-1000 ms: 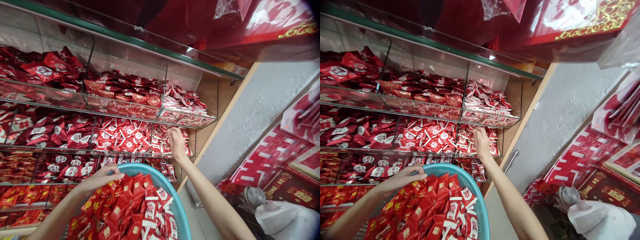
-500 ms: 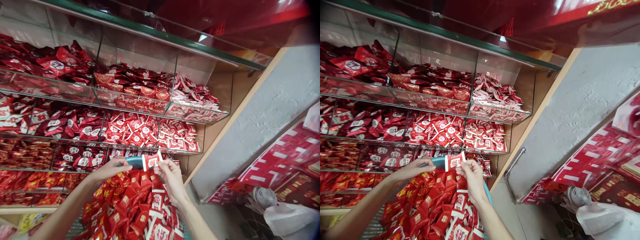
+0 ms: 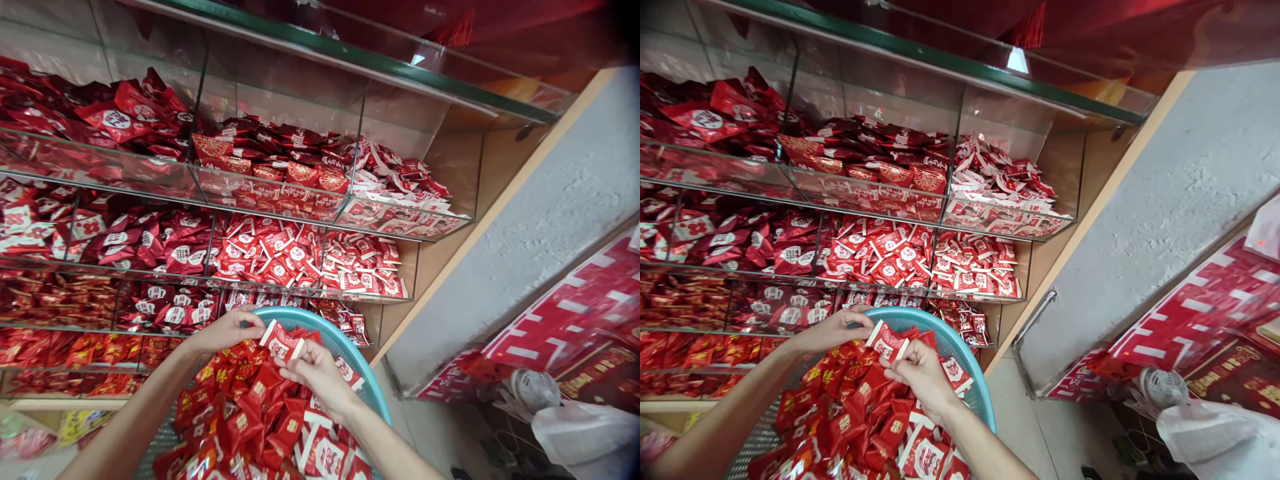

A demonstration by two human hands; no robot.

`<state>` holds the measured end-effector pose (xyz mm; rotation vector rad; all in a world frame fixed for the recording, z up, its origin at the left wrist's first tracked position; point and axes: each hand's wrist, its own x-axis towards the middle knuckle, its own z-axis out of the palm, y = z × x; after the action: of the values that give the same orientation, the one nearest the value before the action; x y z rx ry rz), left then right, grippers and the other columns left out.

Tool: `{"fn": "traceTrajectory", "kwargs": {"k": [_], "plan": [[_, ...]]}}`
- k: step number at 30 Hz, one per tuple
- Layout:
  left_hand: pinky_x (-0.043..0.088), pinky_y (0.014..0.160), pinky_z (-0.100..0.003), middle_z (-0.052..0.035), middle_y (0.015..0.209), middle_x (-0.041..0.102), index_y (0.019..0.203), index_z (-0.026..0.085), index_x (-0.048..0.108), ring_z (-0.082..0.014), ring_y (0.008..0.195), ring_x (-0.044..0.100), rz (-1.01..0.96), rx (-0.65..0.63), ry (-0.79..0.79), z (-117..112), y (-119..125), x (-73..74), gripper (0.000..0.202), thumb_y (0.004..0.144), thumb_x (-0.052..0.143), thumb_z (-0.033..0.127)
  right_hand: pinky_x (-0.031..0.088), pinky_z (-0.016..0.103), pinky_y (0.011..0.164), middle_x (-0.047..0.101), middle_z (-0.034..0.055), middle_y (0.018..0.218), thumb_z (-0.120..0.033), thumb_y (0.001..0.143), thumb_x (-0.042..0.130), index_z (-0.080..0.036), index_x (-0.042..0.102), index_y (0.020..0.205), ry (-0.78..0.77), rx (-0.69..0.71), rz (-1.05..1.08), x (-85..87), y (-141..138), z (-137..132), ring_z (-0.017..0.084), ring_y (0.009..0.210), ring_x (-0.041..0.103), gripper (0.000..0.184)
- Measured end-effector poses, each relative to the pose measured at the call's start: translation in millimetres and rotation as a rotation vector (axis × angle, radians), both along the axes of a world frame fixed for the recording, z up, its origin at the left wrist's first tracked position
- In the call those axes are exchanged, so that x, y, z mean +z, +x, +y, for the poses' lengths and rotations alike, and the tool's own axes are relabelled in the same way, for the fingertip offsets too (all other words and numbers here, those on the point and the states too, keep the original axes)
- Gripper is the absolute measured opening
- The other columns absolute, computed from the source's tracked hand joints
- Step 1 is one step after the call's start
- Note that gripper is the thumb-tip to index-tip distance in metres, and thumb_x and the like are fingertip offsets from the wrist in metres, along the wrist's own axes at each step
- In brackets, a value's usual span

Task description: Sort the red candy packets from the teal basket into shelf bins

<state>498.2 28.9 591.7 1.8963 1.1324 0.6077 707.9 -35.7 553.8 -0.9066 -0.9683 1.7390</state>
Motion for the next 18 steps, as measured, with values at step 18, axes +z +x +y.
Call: {"fn": "traceTrajectory", "kwargs": {"k": [18], "plan": [[0.034, 0.100, -0.037, -0.0046, 0.098, 0.069, 0.060, 0.022, 0.070, -0.0260, 0.110, 0.051, -0.039, 0.117, -0.071, -6.3, 2.9, 6.7, 0.052, 0.081, 0.042, 0.061, 0.050, 0.035, 0.082, 0.063, 0.0082, 0.108, -0.035, 0.078, 0.063, -0.019, 0.058, 0.074, 0.411, -0.165, -0.308, -8.0, -2.1, 0.3, 0.021, 0.091, 0.066, 0.018]]}}
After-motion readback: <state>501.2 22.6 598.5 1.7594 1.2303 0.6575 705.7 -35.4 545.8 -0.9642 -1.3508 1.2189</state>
